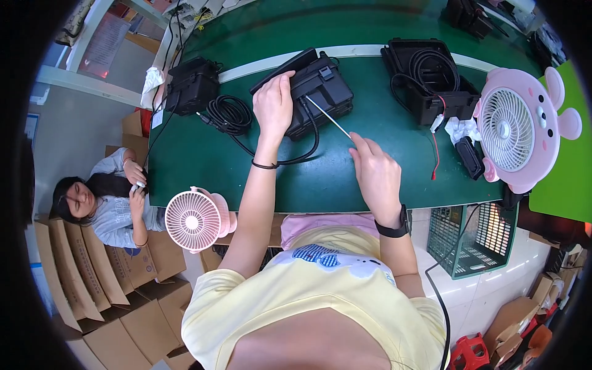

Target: Assembling or disassembling electronic housing components using a manual screwdriver on a production workbench.

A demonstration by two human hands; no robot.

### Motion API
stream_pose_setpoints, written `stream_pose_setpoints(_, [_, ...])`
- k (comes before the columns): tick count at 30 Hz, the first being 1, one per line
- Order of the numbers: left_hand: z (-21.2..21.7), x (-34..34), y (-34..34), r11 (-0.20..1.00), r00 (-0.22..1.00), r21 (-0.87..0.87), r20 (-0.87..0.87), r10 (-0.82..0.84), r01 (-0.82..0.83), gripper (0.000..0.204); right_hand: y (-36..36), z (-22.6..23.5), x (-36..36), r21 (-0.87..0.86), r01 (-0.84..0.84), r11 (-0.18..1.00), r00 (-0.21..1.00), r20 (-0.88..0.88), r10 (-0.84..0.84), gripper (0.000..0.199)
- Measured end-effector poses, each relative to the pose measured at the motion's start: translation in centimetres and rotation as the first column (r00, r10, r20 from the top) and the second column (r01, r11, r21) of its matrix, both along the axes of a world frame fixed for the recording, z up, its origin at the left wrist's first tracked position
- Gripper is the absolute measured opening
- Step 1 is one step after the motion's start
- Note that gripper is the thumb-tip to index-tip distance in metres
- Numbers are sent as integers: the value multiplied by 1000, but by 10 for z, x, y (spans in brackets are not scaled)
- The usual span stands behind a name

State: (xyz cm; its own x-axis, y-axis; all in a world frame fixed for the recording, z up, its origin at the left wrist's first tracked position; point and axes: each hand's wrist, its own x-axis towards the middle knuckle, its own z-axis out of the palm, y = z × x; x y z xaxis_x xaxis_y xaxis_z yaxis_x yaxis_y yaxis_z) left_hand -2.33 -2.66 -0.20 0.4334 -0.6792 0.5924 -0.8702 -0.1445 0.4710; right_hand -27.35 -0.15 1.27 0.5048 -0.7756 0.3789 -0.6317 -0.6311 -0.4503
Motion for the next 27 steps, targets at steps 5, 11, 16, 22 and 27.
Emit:
stream_pose_setpoints(5, [0,1,0,1000,1000,4,-25,-9,10,32,-1,-9,0,11,-20,1000,998,53,19,26])
stream_pose_setpoints(11, [0,0,2,999,1000,-23,-16,-24,23,30,0,-11,2,105,-54,993,995,85,45,29])
stream_pose_setpoints(16, [0,0,2,999,999,-31,-45,-25,24,29,6,-2,7,125,-100,987,992,-66,109,39])
stream_pose_setpoints(22, [0,-2,3,999,999,-40,-46,2,-4,30,16,2,14,-68,-60,996,989,-142,50,45])
stream_pose_setpoints(27, [2,-4,3,999,998,-36,-64,23,-25,31,16,0,15,-104,-47,994,980,-197,25,44])
